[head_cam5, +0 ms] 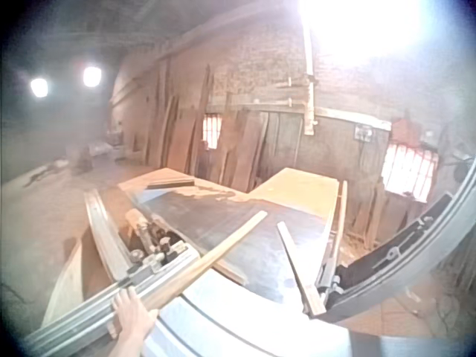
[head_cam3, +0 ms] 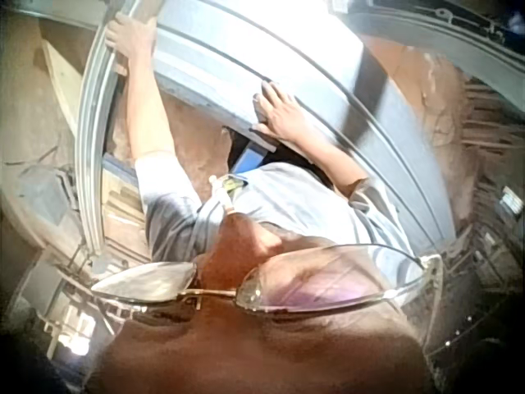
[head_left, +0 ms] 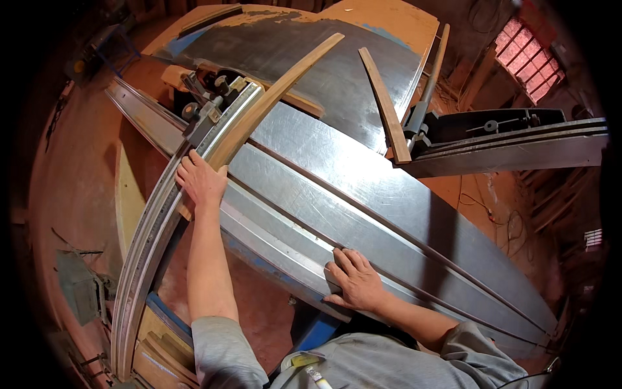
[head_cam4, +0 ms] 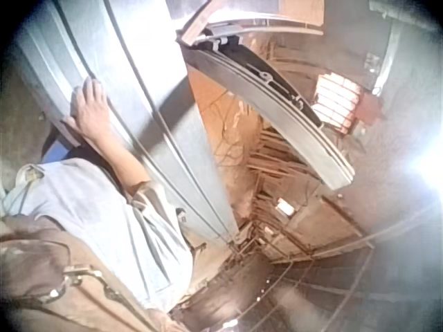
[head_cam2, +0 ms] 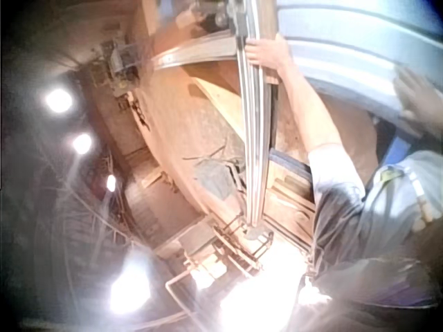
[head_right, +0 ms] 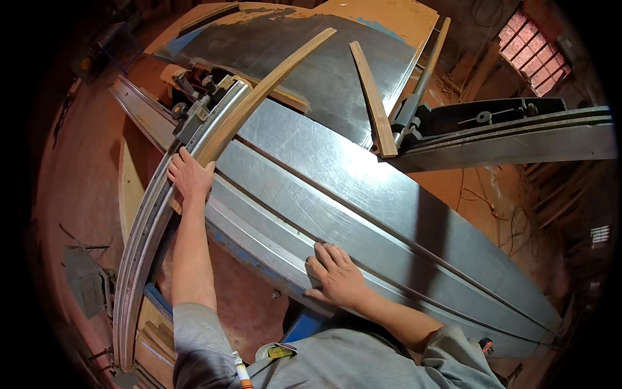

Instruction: The person uses a table saw to cut long wooden planks into smaller pieces, guiding the wood through the blade with a push stick. They then walk to a pile of scrap wood on the floor, pick up a piece, and measure it with a tape measure before returning to the saw.

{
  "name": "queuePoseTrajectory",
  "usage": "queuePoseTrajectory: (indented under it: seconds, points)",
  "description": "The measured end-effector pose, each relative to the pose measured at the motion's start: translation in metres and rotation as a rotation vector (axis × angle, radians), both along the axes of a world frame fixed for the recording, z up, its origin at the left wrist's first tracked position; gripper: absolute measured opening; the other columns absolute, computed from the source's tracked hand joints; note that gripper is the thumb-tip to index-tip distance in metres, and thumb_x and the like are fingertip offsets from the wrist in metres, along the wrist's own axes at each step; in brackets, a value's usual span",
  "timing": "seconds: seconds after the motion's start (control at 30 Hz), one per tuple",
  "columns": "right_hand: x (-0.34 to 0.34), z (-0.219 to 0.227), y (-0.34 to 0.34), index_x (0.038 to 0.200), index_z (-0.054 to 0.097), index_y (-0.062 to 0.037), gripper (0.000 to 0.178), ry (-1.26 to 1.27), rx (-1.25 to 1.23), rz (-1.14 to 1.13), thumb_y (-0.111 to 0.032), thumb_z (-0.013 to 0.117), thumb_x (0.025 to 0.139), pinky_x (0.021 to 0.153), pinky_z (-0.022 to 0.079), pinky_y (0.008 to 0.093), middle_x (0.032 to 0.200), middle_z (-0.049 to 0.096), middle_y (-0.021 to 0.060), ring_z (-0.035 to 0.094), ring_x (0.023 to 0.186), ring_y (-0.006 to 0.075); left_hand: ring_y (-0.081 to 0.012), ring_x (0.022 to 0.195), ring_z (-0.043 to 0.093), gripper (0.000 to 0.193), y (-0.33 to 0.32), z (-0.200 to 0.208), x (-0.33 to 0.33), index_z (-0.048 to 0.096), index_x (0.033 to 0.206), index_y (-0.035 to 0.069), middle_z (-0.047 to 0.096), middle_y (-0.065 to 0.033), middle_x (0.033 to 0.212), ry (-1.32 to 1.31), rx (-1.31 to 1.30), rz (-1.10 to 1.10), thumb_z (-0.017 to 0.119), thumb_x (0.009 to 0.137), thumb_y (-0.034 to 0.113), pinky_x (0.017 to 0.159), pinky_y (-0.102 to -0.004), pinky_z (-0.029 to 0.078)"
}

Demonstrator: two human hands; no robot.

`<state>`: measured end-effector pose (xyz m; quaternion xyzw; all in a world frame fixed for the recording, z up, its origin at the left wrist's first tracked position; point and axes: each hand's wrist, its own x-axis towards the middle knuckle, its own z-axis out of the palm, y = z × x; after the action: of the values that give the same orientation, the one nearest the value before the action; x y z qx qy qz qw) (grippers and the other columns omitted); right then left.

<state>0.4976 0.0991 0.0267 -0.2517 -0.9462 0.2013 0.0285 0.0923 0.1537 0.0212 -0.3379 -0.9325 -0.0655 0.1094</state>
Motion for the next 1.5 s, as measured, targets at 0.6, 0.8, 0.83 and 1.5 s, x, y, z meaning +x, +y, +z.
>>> queuePoseTrajectory:
  seconds: [0.6,0.8,0.83,1.5]
  points:
    - [-0.010,-0.009,0.046,0.131,0.049,-0.0044,0.068,0.044,-0.249,0.093,-0.045,0.071,0.082,0.113,0.031,0.0503,0.144,0.044,0.0248,0.039,0.134,0.0419,-0.0390,0.127,0.042,0.091,0.018,-0.019,-0.019,0.038,0.140,-0.002,0.047,-0.0231,0.135,0.023,-0.032,0.018,0.082,0.072,0.038,0.111,-0.0516,0.026]
    - [-0.034,-0.023,0.219,0.111,0.064,-0.0075,0.021,0.150,-0.269,-0.060,-0.012,0.065,0.091,0.081,0.054,0.0417,0.099,0.070,0.0106,0.066,0.091,0.0316,-0.0393,0.122,0.044,0.088,0.005,-0.035,-0.033,0.040,0.142,0.003,0.047,-0.0236,0.131,0.124,0.021,-0.079,0.084,0.072,0.036,0.108,-0.0530,0.029]
    - [-0.056,-0.006,0.256,0.119,0.064,-0.0064,0.029,0.097,-0.172,-0.140,-0.007,0.054,0.092,0.085,0.054,0.0400,0.111,0.070,0.0132,0.067,0.100,0.0300,-0.0400,0.121,0.044,0.087,-0.001,-0.036,-0.035,0.041,0.141,0.004,0.046,-0.0242,0.131,0.154,0.030,-0.116,0.084,0.072,0.035,0.108,-0.0534,0.029]
    - [-0.309,-0.075,0.512,0.111,0.068,-0.0171,0.038,-0.056,0.265,-0.132,-0.042,0.041,0.100,0.096,0.037,0.0544,0.115,0.068,0.0112,0.051,0.120,0.0392,-0.0444,0.129,0.040,0.042,-0.011,-0.036,-0.029,0.066,0.123,0.011,0.040,-0.0290,0.143,0.199,0.064,-0.315,0.073,0.082,0.017,0.112,-0.0577,0.031]
